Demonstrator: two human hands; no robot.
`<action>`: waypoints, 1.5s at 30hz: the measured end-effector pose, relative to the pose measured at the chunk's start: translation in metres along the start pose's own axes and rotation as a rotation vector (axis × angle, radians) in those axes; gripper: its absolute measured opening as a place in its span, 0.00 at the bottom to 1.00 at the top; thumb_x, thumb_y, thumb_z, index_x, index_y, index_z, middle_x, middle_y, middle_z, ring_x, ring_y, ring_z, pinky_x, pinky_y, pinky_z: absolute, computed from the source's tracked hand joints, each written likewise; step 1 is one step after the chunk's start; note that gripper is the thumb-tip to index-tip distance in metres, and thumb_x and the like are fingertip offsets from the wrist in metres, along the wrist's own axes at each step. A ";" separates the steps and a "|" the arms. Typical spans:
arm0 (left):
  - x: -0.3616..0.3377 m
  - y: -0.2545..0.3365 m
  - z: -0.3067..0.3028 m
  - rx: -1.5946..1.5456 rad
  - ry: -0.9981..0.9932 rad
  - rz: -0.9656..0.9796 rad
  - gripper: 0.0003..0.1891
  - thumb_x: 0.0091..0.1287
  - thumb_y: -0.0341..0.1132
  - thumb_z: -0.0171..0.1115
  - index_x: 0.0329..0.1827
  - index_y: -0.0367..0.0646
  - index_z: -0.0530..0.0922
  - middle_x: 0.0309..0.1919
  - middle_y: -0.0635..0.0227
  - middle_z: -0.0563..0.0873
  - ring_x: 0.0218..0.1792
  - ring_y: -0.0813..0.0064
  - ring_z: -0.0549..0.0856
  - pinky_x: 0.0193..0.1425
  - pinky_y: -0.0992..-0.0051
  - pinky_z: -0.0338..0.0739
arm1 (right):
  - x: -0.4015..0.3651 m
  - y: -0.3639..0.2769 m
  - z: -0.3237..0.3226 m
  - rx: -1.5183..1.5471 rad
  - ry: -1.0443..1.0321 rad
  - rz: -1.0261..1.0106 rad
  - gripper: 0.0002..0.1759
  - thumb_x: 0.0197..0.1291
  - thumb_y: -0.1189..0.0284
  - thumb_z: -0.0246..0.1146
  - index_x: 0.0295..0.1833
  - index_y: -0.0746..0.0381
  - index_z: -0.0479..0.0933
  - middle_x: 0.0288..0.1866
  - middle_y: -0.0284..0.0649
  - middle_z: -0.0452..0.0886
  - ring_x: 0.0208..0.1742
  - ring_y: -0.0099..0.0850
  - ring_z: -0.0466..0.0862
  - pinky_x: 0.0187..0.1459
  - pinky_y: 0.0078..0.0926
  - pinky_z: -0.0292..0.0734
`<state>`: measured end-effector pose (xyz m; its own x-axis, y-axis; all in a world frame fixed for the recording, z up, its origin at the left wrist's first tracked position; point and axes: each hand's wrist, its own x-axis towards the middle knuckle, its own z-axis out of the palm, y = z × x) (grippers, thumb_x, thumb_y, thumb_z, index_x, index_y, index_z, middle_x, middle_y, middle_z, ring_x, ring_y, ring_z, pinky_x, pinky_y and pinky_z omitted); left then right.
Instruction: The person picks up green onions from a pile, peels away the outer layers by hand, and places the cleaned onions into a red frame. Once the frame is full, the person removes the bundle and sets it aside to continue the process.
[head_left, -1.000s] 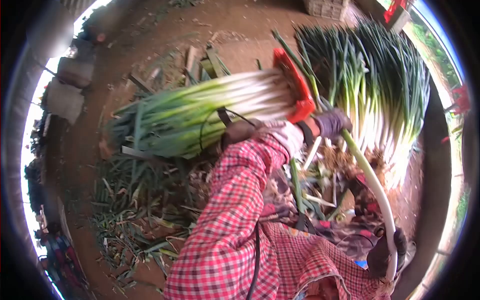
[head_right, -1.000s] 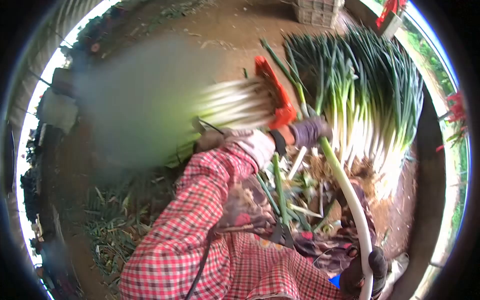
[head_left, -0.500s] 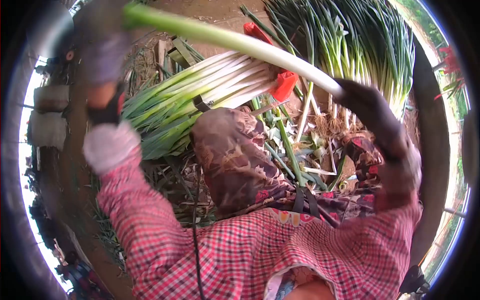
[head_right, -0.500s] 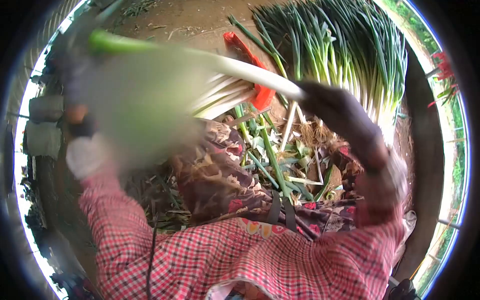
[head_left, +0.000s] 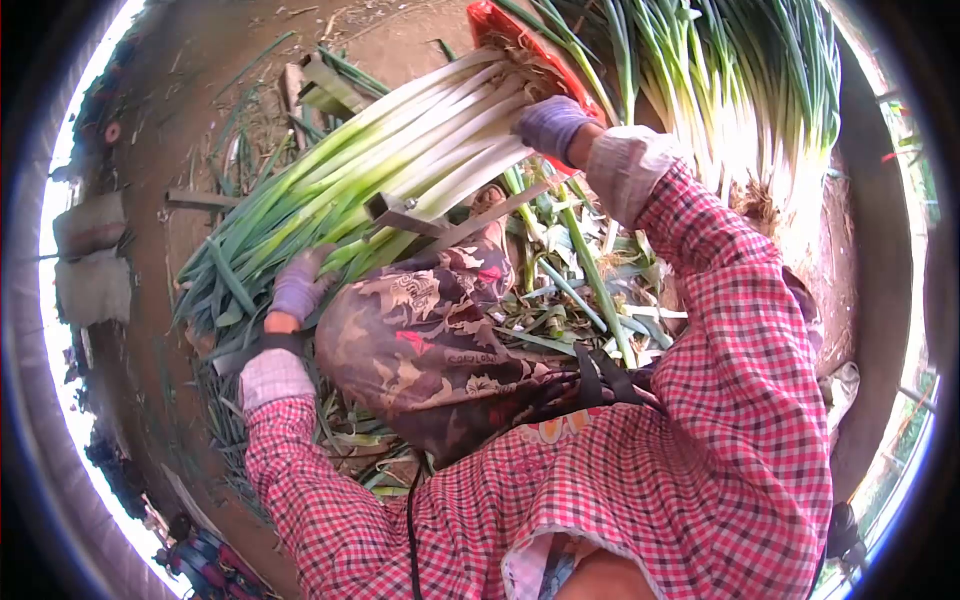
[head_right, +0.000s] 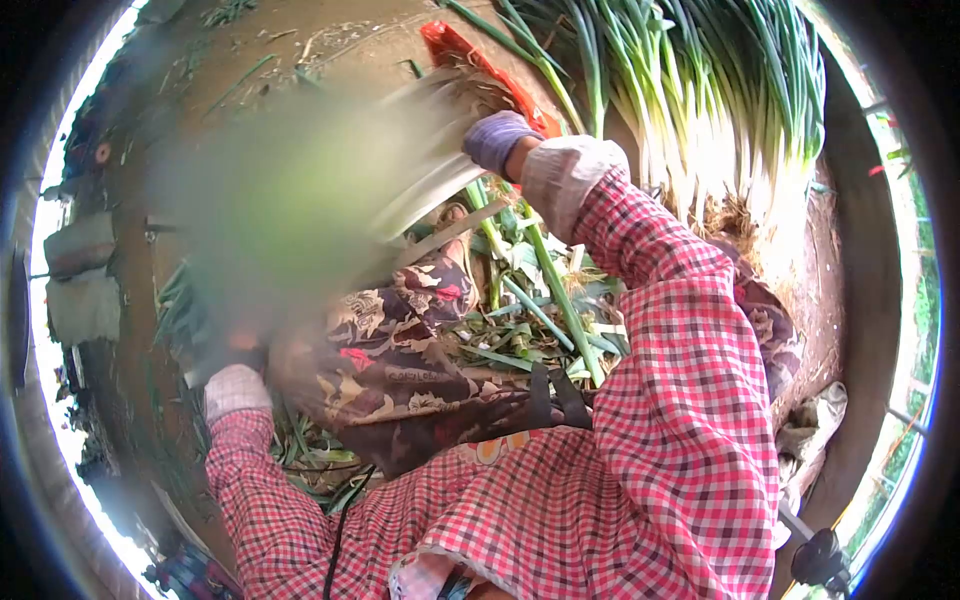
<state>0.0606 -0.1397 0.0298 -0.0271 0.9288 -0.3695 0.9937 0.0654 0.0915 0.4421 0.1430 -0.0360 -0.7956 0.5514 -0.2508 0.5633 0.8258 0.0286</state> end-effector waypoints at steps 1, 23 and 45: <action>0.000 -0.004 0.008 -0.012 0.039 -0.007 0.26 0.58 0.49 0.64 0.58 0.49 0.73 0.51 0.50 0.79 0.52 0.50 0.78 0.54 0.59 0.73 | -0.005 -0.007 -0.010 -0.027 -0.061 0.066 0.10 0.52 0.67 0.62 0.40 0.51 0.84 0.34 0.36 0.85 0.35 0.39 0.86 0.36 0.38 0.81; -0.029 0.016 0.008 -0.147 0.034 -0.055 0.21 0.57 0.41 0.60 0.55 0.50 0.77 0.49 0.58 0.81 0.51 0.55 0.80 0.56 0.60 0.74 | 0.016 -0.030 0.020 0.014 0.004 -0.013 0.17 0.44 0.72 0.67 0.45 0.55 0.78 0.40 0.44 0.83 0.44 0.43 0.83 0.44 0.41 0.77; -0.053 -0.171 -0.043 0.200 -0.166 -0.997 0.21 0.68 0.47 0.47 0.59 0.47 0.76 0.58 0.59 0.78 0.58 0.59 0.78 0.62 0.56 0.69 | 0.016 -0.039 0.048 -0.002 0.103 0.131 0.12 0.52 0.74 0.59 0.44 0.58 0.78 0.45 0.49 0.80 0.42 0.48 0.84 0.43 0.44 0.80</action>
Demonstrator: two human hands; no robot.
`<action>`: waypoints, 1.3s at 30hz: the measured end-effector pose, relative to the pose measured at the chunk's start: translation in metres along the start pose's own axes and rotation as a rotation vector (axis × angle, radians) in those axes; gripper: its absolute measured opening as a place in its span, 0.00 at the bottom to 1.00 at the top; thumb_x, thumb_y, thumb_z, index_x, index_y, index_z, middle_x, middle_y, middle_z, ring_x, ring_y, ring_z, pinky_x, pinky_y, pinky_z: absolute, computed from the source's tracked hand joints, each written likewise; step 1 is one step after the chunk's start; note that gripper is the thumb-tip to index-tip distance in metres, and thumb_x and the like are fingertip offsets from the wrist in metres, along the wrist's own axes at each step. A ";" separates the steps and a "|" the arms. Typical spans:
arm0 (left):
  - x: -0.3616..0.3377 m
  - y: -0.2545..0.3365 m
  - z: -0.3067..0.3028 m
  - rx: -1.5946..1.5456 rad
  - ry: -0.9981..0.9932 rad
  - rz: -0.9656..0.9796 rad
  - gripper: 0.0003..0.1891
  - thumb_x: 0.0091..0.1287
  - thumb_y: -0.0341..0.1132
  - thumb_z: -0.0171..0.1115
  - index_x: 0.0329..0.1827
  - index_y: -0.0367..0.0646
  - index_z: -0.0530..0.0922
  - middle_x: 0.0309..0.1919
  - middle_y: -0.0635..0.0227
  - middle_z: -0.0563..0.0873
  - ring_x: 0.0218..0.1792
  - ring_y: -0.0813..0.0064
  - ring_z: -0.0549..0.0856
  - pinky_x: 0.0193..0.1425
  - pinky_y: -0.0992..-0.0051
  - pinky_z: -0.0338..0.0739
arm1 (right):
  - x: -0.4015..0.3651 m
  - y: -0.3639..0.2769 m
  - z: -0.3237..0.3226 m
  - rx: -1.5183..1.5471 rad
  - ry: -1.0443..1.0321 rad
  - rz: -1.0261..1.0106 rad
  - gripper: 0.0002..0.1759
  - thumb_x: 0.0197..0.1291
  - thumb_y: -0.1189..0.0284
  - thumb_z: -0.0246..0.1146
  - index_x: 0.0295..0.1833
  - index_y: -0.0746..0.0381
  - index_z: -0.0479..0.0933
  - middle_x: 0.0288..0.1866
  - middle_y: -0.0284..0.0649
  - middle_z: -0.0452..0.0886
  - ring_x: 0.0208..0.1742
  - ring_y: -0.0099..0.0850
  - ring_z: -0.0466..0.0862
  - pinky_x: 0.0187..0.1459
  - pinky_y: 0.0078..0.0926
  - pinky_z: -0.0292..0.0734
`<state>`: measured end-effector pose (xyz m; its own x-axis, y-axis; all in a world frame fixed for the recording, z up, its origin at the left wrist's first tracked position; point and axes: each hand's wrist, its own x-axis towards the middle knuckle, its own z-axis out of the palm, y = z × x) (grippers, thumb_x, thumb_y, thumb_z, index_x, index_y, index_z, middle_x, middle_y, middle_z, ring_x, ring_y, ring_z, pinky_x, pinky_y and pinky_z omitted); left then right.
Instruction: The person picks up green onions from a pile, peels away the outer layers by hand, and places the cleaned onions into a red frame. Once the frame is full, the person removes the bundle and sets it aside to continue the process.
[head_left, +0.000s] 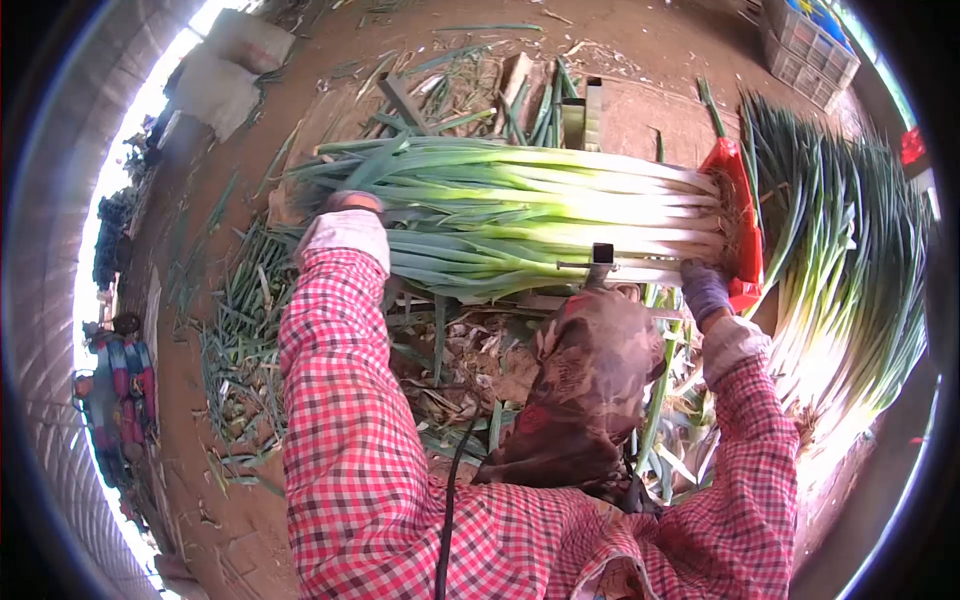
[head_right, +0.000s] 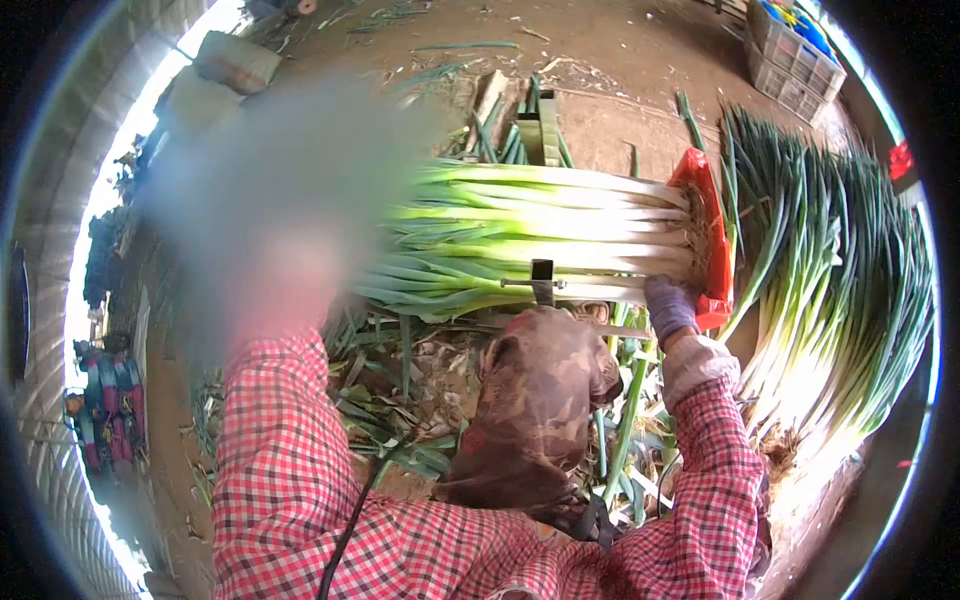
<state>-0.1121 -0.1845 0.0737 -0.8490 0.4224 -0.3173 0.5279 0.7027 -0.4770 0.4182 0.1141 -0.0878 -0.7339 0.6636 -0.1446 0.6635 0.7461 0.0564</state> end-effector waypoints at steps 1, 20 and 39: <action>0.004 -0.005 -0.008 0.014 0.037 -0.019 0.21 0.68 0.46 0.47 0.59 0.47 0.76 0.59 0.60 0.78 0.58 0.59 0.78 0.62 0.55 0.69 | -0.003 -0.003 -0.001 0.000 -0.007 -0.004 0.11 0.52 0.75 0.58 0.44 0.58 0.78 0.45 0.49 0.80 0.43 0.47 0.84 0.42 0.44 0.80; 0.098 0.070 0.034 -0.610 0.369 0.236 0.12 0.60 0.36 0.51 0.41 0.47 0.82 0.41 0.48 0.82 0.45 0.49 0.81 0.50 0.61 0.74 | -0.020 -0.025 -0.099 0.464 0.002 -0.008 0.25 0.51 0.64 0.64 0.57 0.56 0.72 0.54 0.46 0.76 0.57 0.45 0.76 0.59 0.43 0.66; 0.132 0.078 0.025 -0.292 0.354 0.508 0.20 0.68 0.33 0.45 0.62 0.37 0.71 0.59 0.48 0.76 0.59 0.49 0.75 0.61 0.59 0.70 | 0.083 -0.026 -0.050 0.432 0.185 0.026 0.35 0.61 0.48 0.54 0.68 0.57 0.65 0.67 0.50 0.66 0.70 0.48 0.62 0.69 0.45 0.57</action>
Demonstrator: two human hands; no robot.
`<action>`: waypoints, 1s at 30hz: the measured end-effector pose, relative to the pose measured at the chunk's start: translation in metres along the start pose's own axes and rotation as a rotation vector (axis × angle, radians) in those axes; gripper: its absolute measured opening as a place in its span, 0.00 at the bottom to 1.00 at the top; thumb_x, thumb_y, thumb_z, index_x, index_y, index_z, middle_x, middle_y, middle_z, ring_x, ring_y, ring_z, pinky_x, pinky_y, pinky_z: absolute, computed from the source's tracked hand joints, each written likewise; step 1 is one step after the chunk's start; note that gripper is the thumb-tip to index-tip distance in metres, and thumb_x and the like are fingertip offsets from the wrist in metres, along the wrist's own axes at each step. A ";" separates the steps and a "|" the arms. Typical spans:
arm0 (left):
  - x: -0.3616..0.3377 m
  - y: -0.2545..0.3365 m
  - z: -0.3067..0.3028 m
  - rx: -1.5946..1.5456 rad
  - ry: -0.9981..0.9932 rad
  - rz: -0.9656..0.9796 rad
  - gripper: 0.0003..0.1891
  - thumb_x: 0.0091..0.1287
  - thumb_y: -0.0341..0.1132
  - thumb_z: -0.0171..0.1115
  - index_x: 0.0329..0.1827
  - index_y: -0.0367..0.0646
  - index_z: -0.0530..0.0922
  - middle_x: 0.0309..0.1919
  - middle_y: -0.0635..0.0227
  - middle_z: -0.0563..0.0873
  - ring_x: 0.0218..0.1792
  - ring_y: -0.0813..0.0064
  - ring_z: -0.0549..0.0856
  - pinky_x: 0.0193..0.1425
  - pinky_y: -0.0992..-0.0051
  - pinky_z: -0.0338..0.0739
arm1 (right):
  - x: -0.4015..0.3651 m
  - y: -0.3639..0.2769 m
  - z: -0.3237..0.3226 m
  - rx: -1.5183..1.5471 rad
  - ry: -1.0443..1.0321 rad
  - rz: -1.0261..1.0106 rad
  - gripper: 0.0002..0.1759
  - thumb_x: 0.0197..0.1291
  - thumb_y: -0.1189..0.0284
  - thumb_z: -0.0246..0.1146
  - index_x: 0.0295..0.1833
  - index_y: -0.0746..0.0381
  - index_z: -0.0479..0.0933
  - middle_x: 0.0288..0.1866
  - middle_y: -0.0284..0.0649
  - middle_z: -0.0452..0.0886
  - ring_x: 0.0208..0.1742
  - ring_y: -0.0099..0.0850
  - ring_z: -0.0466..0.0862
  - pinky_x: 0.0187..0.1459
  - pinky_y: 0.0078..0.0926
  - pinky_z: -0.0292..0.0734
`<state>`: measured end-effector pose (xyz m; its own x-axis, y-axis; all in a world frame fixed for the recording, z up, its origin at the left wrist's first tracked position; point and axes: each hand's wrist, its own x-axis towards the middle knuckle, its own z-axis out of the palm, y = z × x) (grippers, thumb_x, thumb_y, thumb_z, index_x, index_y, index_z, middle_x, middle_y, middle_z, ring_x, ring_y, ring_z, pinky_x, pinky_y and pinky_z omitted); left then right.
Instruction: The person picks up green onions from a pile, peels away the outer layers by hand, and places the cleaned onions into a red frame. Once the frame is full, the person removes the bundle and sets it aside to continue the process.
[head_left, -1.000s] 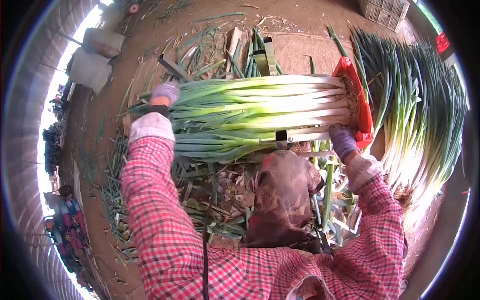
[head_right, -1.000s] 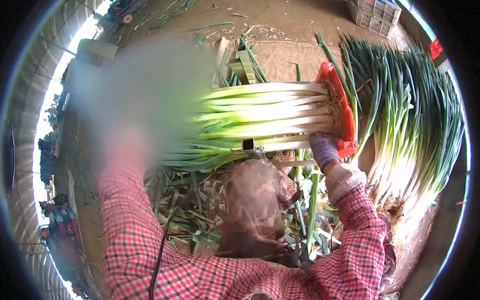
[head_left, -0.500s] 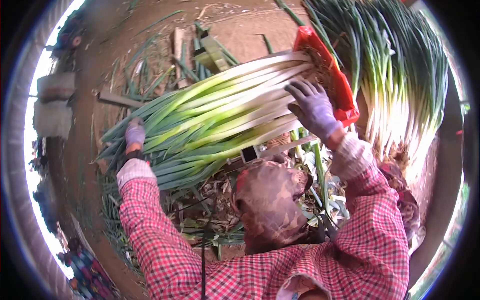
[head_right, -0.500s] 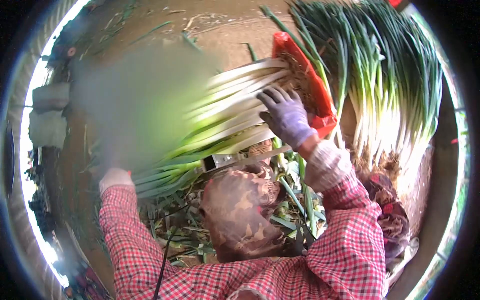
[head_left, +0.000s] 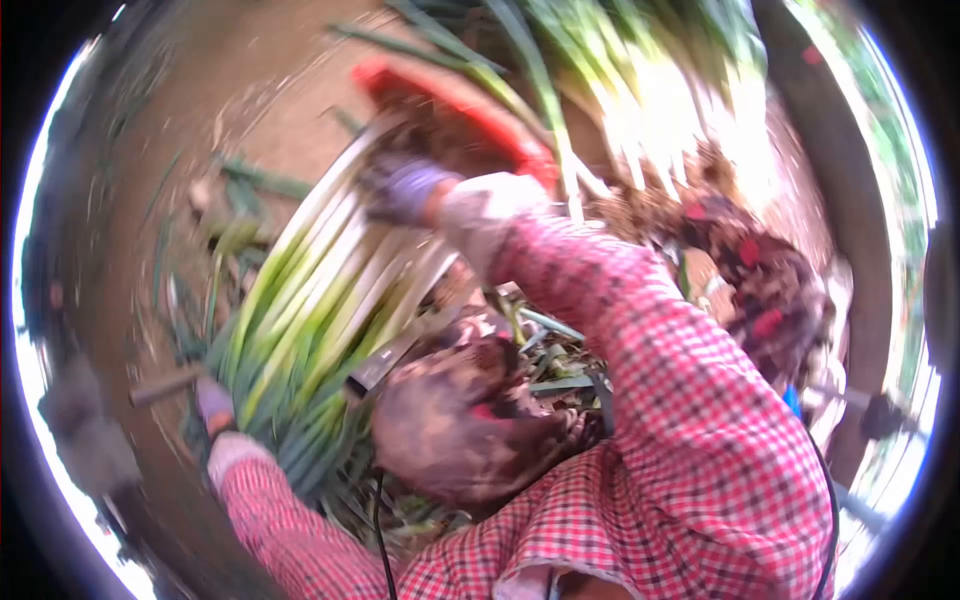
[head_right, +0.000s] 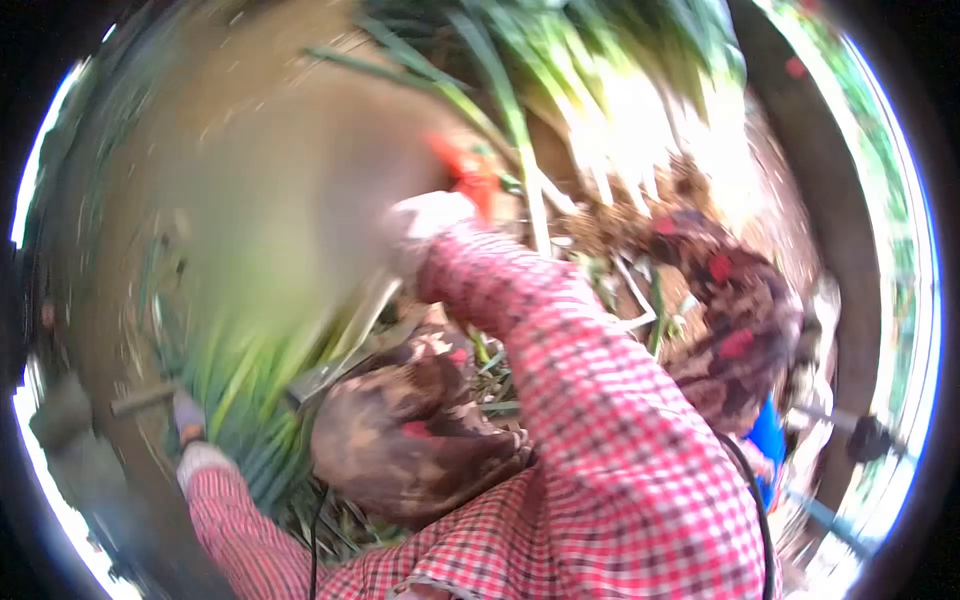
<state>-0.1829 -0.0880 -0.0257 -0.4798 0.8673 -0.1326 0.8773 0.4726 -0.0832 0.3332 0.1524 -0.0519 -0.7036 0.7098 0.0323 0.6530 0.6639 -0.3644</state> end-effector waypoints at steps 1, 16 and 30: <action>0.027 -0.056 0.025 0.321 0.022 0.089 0.20 0.69 0.33 0.45 0.62 0.37 0.71 0.58 0.48 0.77 0.60 0.49 0.75 0.61 0.62 0.70 | -0.015 0.013 -0.018 0.034 0.084 0.007 0.33 0.60 0.49 0.56 0.67 0.56 0.66 0.66 0.49 0.67 0.69 0.48 0.63 0.69 0.46 0.58; -0.232 0.453 -0.272 -0.790 0.217 0.843 0.15 0.61 0.19 0.55 0.49 0.39 0.79 0.45 0.61 0.84 0.49 0.67 0.81 0.58 0.71 0.72 | -0.369 0.068 0.040 0.700 0.011 0.796 0.20 0.58 0.59 0.56 0.50 0.60 0.79 0.43 0.53 0.82 0.45 0.49 0.82 0.50 0.42 0.75; -0.236 0.611 -0.143 0.133 -0.357 1.422 0.13 0.60 0.38 0.57 0.47 0.48 0.80 0.32 0.57 0.85 0.35 0.54 0.83 0.48 0.57 0.75 | -0.299 0.143 0.144 0.892 0.117 1.344 0.32 0.54 0.58 0.64 0.63 0.57 0.67 0.47 0.54 0.81 0.48 0.49 0.82 0.49 0.40 0.76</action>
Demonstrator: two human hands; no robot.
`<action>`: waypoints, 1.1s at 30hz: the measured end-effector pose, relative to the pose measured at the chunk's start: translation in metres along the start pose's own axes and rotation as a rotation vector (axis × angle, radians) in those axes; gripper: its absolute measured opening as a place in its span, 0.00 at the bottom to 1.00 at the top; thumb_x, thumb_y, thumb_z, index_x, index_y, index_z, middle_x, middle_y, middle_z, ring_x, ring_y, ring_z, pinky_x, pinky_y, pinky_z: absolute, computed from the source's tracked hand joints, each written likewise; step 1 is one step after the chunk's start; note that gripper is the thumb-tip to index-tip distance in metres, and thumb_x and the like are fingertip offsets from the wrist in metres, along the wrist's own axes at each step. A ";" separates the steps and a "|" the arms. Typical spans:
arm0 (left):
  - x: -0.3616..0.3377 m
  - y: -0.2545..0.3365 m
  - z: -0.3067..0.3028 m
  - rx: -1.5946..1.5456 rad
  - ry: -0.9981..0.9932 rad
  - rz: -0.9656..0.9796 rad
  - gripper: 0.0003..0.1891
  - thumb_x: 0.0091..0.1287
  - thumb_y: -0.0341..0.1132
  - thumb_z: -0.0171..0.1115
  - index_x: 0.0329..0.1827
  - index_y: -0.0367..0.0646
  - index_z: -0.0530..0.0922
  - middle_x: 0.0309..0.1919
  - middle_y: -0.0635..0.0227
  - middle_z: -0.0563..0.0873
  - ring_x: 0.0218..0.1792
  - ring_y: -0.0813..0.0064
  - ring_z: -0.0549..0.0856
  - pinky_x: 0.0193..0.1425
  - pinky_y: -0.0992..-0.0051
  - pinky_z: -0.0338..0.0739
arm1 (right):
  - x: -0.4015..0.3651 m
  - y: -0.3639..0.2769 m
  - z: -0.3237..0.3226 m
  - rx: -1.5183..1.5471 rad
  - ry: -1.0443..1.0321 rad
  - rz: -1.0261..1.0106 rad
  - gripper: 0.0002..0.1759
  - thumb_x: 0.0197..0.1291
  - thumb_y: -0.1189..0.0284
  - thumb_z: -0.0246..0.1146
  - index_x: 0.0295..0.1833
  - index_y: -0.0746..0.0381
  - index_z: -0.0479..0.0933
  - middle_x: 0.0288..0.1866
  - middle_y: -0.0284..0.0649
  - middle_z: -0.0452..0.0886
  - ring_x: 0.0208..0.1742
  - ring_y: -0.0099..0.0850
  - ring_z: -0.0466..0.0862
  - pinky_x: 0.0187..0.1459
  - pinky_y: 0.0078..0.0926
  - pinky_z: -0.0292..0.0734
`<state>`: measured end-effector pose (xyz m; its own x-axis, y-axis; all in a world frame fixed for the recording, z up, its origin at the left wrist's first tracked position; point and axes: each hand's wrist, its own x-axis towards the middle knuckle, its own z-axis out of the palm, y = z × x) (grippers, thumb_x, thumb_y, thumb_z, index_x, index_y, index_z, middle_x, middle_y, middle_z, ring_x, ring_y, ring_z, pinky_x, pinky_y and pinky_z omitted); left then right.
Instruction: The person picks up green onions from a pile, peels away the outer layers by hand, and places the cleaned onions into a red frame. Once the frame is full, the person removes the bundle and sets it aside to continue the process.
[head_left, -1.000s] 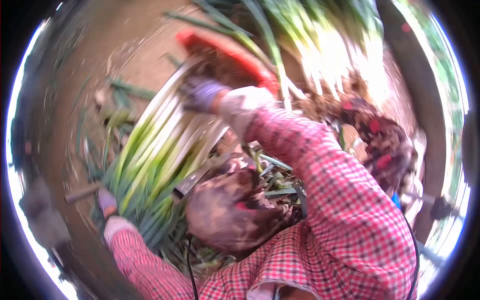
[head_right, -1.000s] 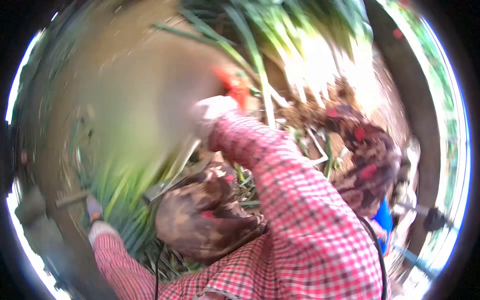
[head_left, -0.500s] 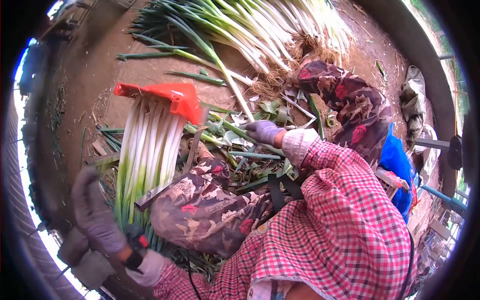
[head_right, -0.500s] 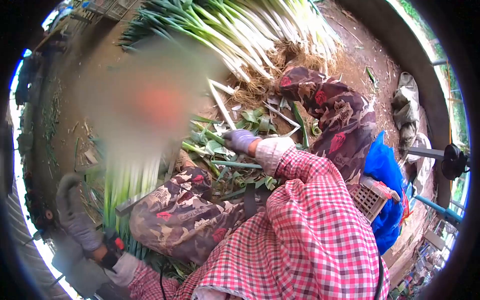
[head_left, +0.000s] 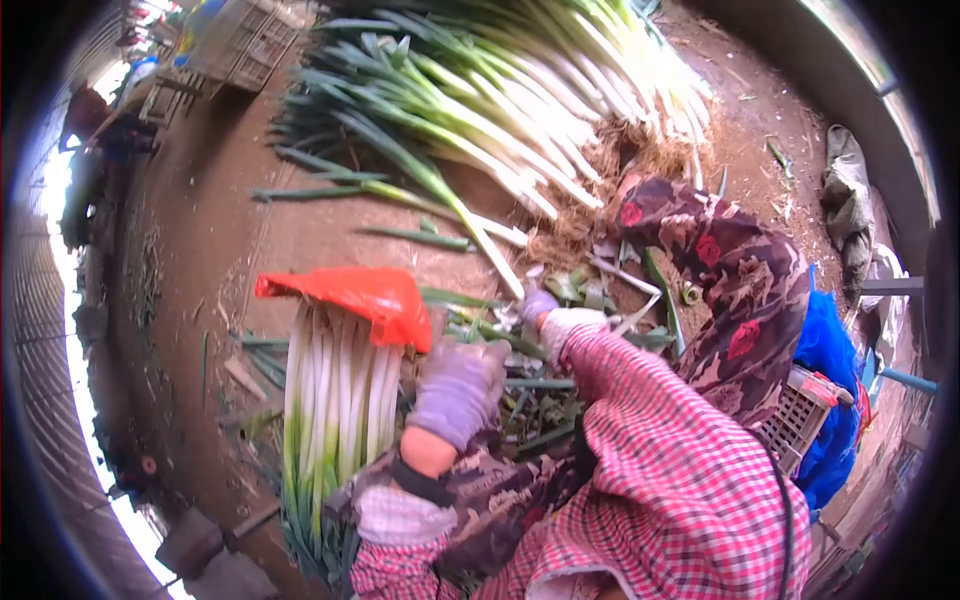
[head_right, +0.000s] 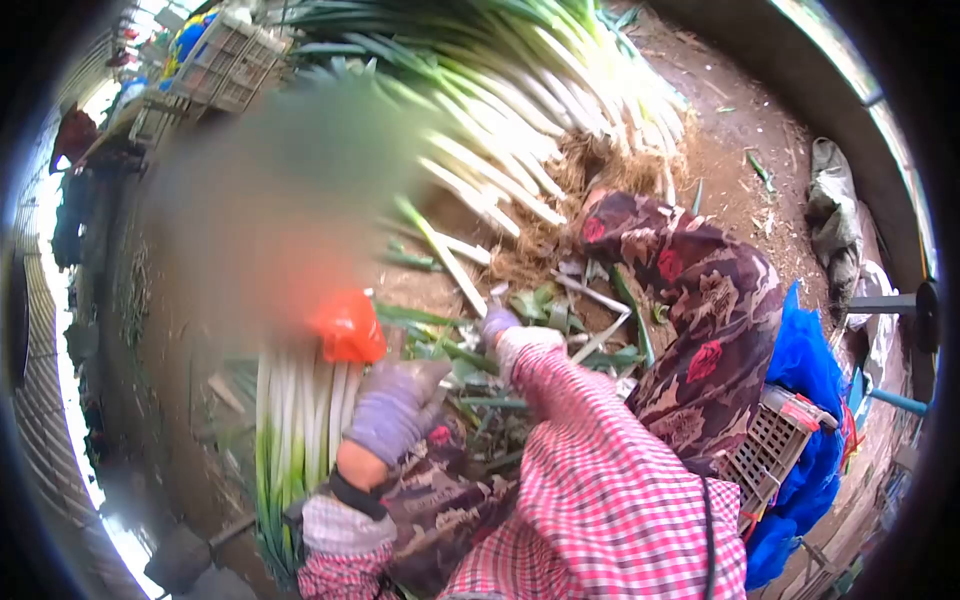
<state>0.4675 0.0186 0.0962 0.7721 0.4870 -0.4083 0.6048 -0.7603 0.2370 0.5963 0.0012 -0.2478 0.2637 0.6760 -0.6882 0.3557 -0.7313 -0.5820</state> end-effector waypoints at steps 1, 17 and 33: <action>0.002 -0.001 -0.001 -0.001 0.086 0.041 0.13 0.60 0.38 0.56 0.47 0.48 0.79 0.32 0.57 0.85 0.37 0.54 0.83 0.49 0.57 0.74 | 0.002 -0.004 0.004 -0.036 0.031 0.037 0.35 0.51 0.61 0.68 0.65 0.57 0.65 0.47 0.53 0.81 0.49 0.47 0.82 0.49 0.39 0.76; 0.054 -0.029 0.034 0.054 0.429 0.211 0.27 0.54 0.37 0.64 0.59 0.57 0.70 0.52 0.68 0.78 0.61 0.64 0.71 0.63 0.57 0.64 | -0.231 -0.097 -0.185 0.417 -0.482 -0.141 0.16 0.62 0.64 0.62 0.46 0.67 0.74 0.26 0.30 0.75 0.23 0.20 0.75 0.24 0.19 0.71; -0.003 -0.079 -0.074 0.410 1.040 0.115 0.12 0.44 0.44 0.70 0.32 0.60 0.80 0.30 0.74 0.82 0.37 0.70 0.82 0.55 0.64 0.70 | -0.490 -0.113 -0.316 0.267 -0.333 -0.194 0.41 0.39 0.71 0.71 0.62 0.73 0.66 0.31 0.48 0.84 0.24 0.27 0.82 0.29 0.21 0.78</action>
<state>0.4324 0.1088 0.1437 0.7222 0.3812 0.5772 0.5577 -0.8145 -0.1599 0.7098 -0.2190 0.2920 -0.1023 0.7686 -0.6315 0.1150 -0.6214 -0.7750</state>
